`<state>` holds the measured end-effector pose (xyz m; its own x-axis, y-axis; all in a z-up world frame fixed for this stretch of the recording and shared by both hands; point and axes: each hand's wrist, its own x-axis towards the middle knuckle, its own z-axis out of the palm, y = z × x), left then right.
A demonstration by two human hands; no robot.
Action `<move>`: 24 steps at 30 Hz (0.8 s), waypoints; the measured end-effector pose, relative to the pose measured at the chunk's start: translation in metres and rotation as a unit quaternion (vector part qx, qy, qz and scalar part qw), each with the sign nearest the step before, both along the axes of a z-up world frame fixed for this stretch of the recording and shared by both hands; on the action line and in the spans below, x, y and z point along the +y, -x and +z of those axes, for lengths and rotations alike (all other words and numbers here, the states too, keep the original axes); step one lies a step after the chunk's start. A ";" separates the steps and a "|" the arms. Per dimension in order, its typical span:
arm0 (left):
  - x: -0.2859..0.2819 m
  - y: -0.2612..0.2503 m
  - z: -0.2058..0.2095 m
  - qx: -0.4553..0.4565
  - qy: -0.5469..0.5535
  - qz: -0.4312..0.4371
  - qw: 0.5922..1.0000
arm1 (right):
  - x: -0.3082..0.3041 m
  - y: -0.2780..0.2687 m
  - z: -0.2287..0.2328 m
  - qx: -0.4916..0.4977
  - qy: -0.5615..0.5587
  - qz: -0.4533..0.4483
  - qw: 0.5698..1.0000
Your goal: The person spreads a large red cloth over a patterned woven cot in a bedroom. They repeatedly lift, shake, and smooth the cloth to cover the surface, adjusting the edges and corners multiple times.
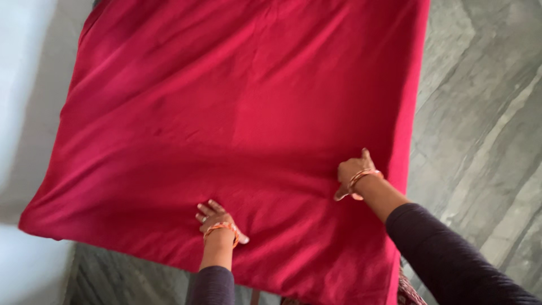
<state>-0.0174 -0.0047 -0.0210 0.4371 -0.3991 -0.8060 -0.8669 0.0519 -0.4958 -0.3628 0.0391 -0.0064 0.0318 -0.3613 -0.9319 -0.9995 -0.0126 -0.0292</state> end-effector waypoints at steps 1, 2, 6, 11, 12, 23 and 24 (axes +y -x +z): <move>0.001 0.005 -0.002 0.015 0.008 0.023 1.000 | -0.004 0.007 0.002 -0.019 -0.003 -0.023 1.000; 0.005 0.012 -0.002 0.029 0.015 0.047 0.998 | -0.005 0.013 0.003 -0.039 -0.006 -0.045 0.998; 0.011 0.073 0.008 0.102 0.079 0.139 0.982 | -0.003 0.042 -0.008 -0.116 0.010 -0.097 0.988; 0.039 0.191 0.019 0.052 0.048 0.140 0.988 | 0.023 0.086 -0.041 -0.227 0.015 -0.083 0.970; 0.043 0.209 0.016 0.038 0.037 0.140 0.989 | 0.033 0.094 -0.046 -0.249 0.032 -0.073 0.965; 0.043 0.265 -0.035 -0.030 0.022 0.096 0.995 | 0.004 0.206 -0.093 -0.263 0.434 0.074 0.858; 0.042 0.268 -0.036 -0.028 0.025 0.099 0.994 | -0.013 0.226 -0.097 -0.241 0.399 0.068 0.882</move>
<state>-0.2852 0.0372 -0.0570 0.5543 -0.3389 -0.7602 -0.8290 -0.1428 -0.5408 -0.5888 0.0262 -0.1038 0.4488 -0.8581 -0.2497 -0.8610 -0.3402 -0.3782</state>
